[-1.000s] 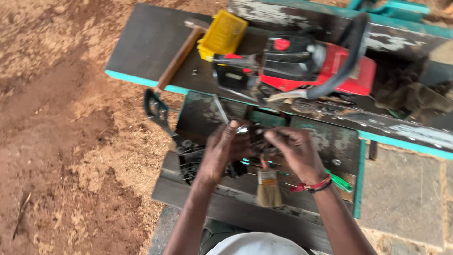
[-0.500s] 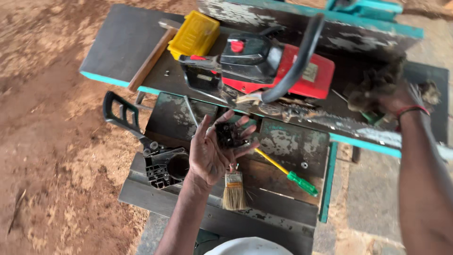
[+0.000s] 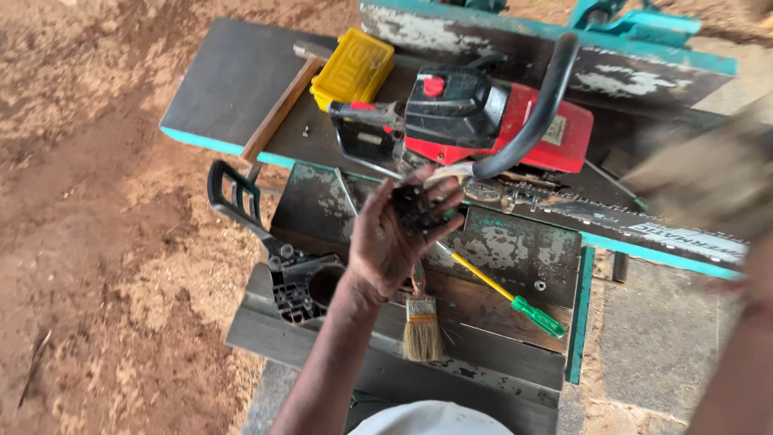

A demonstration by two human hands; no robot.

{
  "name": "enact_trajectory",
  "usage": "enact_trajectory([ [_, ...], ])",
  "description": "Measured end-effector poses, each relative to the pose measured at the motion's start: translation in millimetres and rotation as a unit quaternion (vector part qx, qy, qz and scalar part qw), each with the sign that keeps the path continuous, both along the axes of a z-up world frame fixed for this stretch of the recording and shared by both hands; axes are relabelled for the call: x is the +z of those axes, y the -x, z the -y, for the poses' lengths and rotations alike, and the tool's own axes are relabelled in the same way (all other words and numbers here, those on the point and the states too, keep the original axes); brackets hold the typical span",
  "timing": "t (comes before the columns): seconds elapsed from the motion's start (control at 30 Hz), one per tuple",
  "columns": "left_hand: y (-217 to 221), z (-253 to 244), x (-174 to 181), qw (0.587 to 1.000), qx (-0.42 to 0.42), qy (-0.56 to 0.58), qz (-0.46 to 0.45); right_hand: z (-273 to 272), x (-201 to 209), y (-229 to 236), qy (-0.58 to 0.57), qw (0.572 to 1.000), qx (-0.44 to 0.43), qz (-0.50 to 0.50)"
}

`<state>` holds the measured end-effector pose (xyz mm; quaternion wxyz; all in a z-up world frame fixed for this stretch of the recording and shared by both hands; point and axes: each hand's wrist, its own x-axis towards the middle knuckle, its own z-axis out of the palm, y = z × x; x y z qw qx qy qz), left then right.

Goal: The person cleans various components of a disassembled chainsaw using a brush and a cloth, then uses a socket wrench and a screwdriver to manipulate and adjust parts on a workbench.

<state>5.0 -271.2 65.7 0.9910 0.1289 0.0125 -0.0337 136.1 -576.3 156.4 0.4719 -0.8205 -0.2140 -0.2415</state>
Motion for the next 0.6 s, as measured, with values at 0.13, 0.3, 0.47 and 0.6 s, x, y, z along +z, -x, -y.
enact_trajectory([
  [0.13,-3.7,7.4,2.9,0.998,-0.049,-0.005,-0.031,-115.2,-10.7,102.8,0.056,0.981,0.181,0.041],
  [0.3,23.6,5.0,-6.2,0.988,-0.053,-0.027,-0.145,-197.9,-41.8,132.5,0.212,0.97,0.083,0.082],
  [0.47,43.2,-14.2,-29.7,0.98,-0.015,-0.122,-0.158,-222.3,-53.1,126.9,0.205,0.973,0.082,0.064],
  [0.6,49.9,-20.2,-72.8,0.947,0.042,-0.236,-0.212,-242.3,-63.9,115.0,0.143,0.986,0.082,-0.016],
])
